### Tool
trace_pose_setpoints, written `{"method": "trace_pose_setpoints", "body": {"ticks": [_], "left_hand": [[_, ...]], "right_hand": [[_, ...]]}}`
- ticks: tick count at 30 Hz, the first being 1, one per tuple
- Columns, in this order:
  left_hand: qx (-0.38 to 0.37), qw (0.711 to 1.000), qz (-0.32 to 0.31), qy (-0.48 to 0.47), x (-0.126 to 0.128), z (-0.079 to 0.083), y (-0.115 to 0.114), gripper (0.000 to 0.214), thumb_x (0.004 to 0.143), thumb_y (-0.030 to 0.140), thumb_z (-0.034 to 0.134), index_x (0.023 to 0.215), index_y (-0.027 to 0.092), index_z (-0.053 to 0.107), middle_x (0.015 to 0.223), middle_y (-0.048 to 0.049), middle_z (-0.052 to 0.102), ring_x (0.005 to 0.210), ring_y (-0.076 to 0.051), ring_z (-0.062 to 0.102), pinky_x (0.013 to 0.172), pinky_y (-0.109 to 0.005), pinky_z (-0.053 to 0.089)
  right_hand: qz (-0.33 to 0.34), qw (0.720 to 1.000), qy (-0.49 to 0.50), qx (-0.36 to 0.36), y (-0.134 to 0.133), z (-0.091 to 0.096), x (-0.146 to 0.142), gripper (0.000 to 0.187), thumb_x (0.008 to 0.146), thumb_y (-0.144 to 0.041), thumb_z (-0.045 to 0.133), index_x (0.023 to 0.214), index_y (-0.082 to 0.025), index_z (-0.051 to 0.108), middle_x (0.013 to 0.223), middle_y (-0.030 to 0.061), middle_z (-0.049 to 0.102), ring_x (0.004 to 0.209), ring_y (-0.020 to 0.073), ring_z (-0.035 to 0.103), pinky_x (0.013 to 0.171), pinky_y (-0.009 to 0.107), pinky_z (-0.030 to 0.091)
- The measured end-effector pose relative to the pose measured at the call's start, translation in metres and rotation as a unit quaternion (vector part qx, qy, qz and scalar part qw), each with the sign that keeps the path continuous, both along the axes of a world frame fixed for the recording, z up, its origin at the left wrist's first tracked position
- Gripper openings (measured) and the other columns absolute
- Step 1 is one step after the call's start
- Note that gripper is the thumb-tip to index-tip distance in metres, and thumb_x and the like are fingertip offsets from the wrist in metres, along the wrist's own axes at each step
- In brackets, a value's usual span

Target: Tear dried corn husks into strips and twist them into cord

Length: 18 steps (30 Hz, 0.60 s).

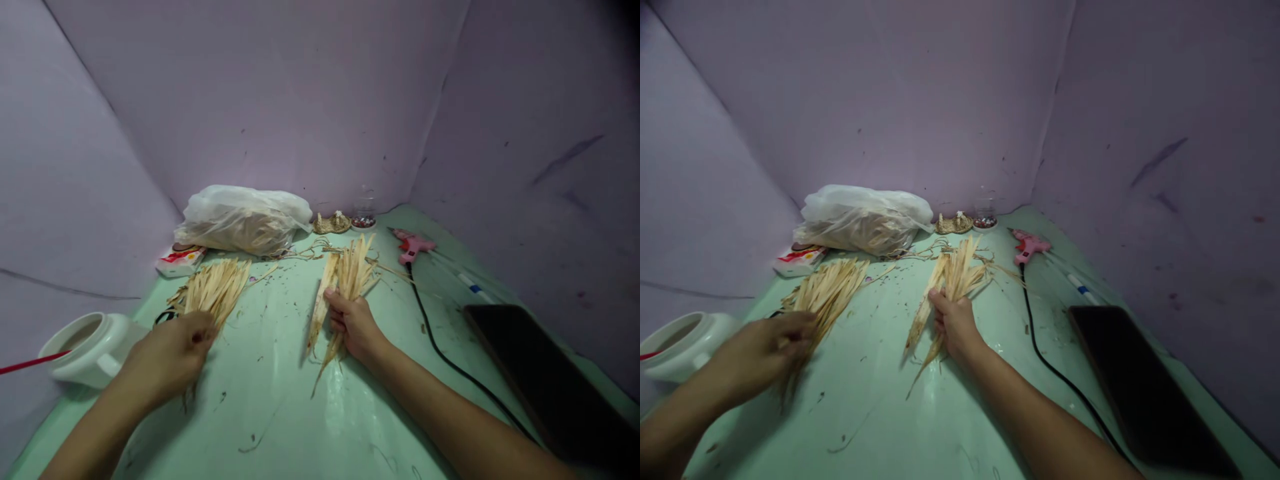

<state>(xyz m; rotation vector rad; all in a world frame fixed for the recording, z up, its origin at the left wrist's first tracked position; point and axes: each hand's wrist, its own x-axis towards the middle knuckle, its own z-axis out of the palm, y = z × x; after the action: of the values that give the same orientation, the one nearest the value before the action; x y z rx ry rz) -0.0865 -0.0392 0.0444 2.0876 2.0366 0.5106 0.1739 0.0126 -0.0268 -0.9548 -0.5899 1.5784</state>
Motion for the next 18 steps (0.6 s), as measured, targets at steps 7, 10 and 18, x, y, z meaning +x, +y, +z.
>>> {"method": "trace_pose_setpoints", "body": {"ticks": [7, 10, 18], "left_hand": [[-0.159, 0.967, -0.019, -0.196, 0.081, -0.003, 0.014, 0.045, 0.068, 0.047, 0.053, 0.096, 0.014, 0.065, 0.093, -0.0099, 0.067, 0.070, -0.018, 0.058, 0.062, -0.028, 0.044], [-0.177, 0.917, -0.003, -0.359, 0.108, -0.012, 0.025, 0.042, 0.063, 0.050, 0.059, 0.081, 0.013, 0.066, 0.060, -0.0019, 0.058, 0.051, -0.011, 0.047, 0.046, -0.022, 0.034], [-0.227, 0.792, 0.048, -0.564, 0.117, -0.046, 0.044, 0.026, 0.050, 0.031, 0.068, 0.052, 0.015, 0.048, 0.039, 0.0054, 0.042, 0.036, -0.004, 0.033, 0.037, -0.017, 0.020]], "right_hand": [[0.036, 0.998, -0.051, 0.004, -0.006, 0.002, -0.004, 0.038, 0.057, -0.033, 0.070, 0.058, -0.019, 0.035, 0.043, -0.0119, 0.022, 0.037, 0.0016, 0.017, 0.035, 0.017, 0.012], [0.098, 0.993, -0.061, 0.032, -0.011, 0.000, -0.007, 0.033, 0.058, -0.033, 0.071, 0.060, -0.016, 0.043, 0.047, -0.0088, 0.033, 0.039, 0.0025, 0.025, 0.037, 0.018, 0.016], [0.165, 0.980, -0.109, 0.009, -0.011, -0.003, -0.008, 0.035, 0.054, -0.035, 0.075, 0.059, -0.014, 0.047, 0.047, -0.0069, 0.038, 0.041, 0.0028, 0.029, 0.039, 0.019, 0.016]]}}
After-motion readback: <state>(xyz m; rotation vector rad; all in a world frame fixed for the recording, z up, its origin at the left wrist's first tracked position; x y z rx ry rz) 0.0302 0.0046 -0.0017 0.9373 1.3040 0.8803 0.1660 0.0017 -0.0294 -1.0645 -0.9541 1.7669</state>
